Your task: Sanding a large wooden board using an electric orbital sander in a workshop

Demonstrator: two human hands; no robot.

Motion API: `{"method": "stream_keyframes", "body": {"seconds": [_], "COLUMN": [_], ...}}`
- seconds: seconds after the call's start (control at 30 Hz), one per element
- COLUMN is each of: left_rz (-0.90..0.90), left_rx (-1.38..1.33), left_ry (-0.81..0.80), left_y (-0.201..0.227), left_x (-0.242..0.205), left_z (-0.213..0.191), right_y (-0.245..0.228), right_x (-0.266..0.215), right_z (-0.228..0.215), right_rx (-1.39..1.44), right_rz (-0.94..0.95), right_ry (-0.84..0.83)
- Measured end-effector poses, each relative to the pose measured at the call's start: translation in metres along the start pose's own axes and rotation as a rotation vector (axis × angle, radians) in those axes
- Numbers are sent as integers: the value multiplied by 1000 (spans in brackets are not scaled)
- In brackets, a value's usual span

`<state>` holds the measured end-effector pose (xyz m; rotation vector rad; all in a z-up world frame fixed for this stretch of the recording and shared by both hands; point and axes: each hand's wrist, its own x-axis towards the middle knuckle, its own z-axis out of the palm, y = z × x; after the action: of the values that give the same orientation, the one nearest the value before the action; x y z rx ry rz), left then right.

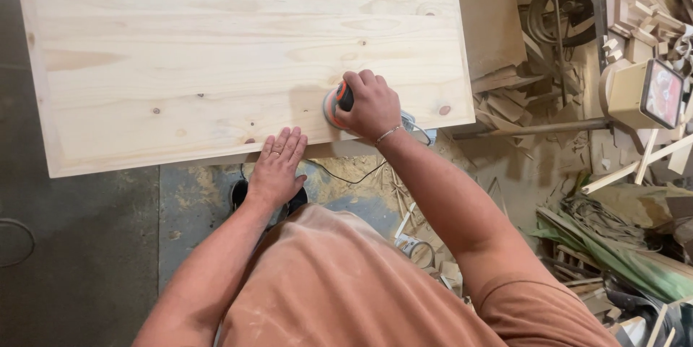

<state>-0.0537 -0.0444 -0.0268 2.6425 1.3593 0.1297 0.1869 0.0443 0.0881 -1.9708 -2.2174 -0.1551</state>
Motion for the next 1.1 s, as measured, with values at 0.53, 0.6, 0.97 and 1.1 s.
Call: {"method": "stream_keyframes", "body": {"seconds": [0.53,0.6,0.97,1.1], "left_rz": [-13,-15,-20,-23], "left_rx": [-4,9,22,32], "left_ry": [29,20,-16,-25], "left_y": [-5,-6,-7,-8], "left_x": [-5,-6,-7,-8], "left_z": [-1,2,-2,-1], "right_y": [-15,-17,-39,-44], "right_x": [6,5,12,14], "right_z": [0,0,1,-6], "right_rx": [2,12,17,22], "right_rz": [20,13,4,51], "right_ry": [-15,-13,-63,-106]}}
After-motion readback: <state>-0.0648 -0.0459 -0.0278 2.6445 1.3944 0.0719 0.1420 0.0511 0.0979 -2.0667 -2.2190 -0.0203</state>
